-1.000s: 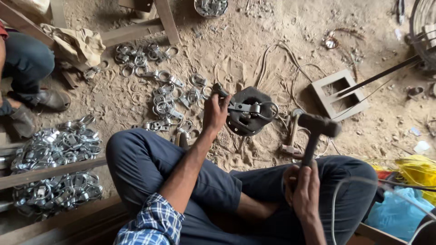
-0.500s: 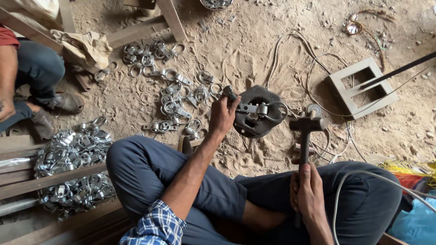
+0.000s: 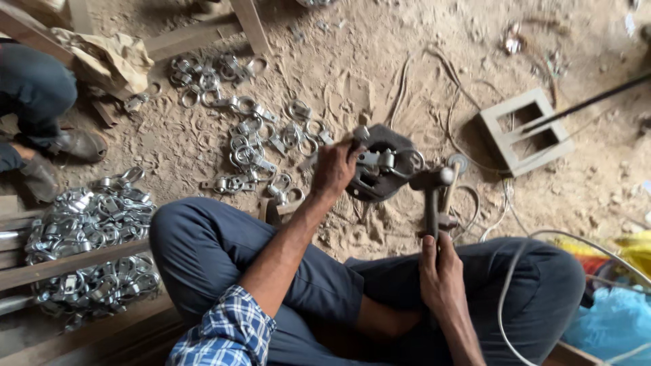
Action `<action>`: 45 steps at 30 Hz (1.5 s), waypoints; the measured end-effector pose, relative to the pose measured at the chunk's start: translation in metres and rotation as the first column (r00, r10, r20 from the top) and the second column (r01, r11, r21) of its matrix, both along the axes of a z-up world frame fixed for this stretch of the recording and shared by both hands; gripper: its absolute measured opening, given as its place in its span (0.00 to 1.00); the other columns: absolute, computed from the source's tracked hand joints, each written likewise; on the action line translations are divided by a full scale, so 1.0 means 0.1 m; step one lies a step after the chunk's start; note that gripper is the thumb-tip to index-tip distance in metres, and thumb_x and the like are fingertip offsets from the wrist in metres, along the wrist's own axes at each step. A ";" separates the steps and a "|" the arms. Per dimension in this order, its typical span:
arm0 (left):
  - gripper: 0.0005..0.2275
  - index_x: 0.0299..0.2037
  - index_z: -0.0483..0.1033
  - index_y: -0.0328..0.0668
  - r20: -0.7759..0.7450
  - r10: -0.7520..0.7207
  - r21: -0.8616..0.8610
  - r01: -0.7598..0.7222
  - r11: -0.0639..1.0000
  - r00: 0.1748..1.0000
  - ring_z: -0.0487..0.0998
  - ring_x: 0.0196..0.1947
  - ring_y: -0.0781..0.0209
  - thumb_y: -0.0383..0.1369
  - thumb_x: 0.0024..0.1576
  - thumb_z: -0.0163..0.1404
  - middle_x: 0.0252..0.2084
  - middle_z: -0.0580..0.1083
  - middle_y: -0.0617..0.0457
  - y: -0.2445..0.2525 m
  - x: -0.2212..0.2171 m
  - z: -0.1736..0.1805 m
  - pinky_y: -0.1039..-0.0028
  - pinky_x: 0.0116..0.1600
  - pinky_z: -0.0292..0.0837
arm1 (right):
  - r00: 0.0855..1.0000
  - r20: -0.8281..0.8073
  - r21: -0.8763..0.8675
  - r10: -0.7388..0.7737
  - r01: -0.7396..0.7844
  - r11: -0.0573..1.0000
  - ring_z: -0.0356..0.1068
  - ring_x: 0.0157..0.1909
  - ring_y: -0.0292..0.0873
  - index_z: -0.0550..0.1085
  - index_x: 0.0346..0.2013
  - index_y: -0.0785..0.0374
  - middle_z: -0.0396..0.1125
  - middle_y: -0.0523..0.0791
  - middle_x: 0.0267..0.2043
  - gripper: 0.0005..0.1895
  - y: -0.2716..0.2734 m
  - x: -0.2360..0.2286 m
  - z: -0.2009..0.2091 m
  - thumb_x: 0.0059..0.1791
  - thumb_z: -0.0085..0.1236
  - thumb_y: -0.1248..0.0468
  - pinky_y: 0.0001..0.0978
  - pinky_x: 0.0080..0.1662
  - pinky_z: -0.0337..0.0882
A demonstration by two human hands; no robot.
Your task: The person sits on the ground and uses a hammer to strike metal parts placed on a circular anvil. They repeatedly pick up metal pieces, position them on the anvil, and hit them with the hammer to shape them.
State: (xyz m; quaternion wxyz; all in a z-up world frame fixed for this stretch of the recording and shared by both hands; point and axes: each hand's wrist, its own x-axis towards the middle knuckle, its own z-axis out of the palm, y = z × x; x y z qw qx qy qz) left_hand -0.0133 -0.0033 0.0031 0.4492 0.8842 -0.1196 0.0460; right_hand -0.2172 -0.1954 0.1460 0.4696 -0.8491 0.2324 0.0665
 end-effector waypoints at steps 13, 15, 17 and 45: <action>0.15 0.52 0.76 0.39 0.237 -0.017 -0.041 0.028 0.999 0.971 0.78 0.22 0.65 0.43 0.70 0.45 0.28 0.79 0.48 0.02 -0.01 0.06 0.76 0.25 0.76 | 0.834 0.470 -0.333 0.289 -0.136 0.933 0.58 0.30 0.40 0.67 0.47 0.70 0.59 0.47 0.31 0.18 -0.20 0.54 0.50 0.63 0.38 0.55 0.31 0.31 0.64; 0.15 0.55 0.74 0.38 -0.025 -0.021 0.028 0.022 0.999 0.999 0.77 0.18 0.60 0.41 0.69 0.43 0.24 0.76 0.46 -0.01 0.01 0.12 0.71 0.19 0.76 | 0.749 0.548 -0.364 0.372 -0.187 0.912 0.58 0.30 0.39 0.65 0.51 0.70 0.59 0.47 0.33 0.19 -0.13 0.64 0.28 0.64 0.35 0.55 0.29 0.29 0.65; 0.15 0.56 0.73 0.37 -0.078 -0.013 0.040 0.016 0.999 0.997 0.77 0.16 0.57 0.39 0.68 0.43 0.23 0.75 0.45 -0.04 0.06 0.16 0.69 0.16 0.75 | 0.682 0.586 -0.408 0.438 -0.219 0.886 0.57 0.29 0.39 0.64 0.52 0.69 0.58 0.46 0.33 0.19 -0.08 0.74 0.09 0.64 0.34 0.53 0.28 0.26 0.65; 0.18 0.48 0.76 0.37 -0.099 0.135 -0.180 -0.151 0.972 0.986 0.73 0.13 0.67 0.46 0.66 0.45 0.26 0.79 0.52 0.06 -0.03 -0.12 0.76 0.15 0.67 | 0.861 -0.430 0.407 0.272 -0.084 0.910 0.49 0.13 0.31 0.67 0.35 0.55 0.56 0.37 0.17 0.20 -1.27 2.02 -0.23 0.58 0.37 0.45 0.24 0.16 0.51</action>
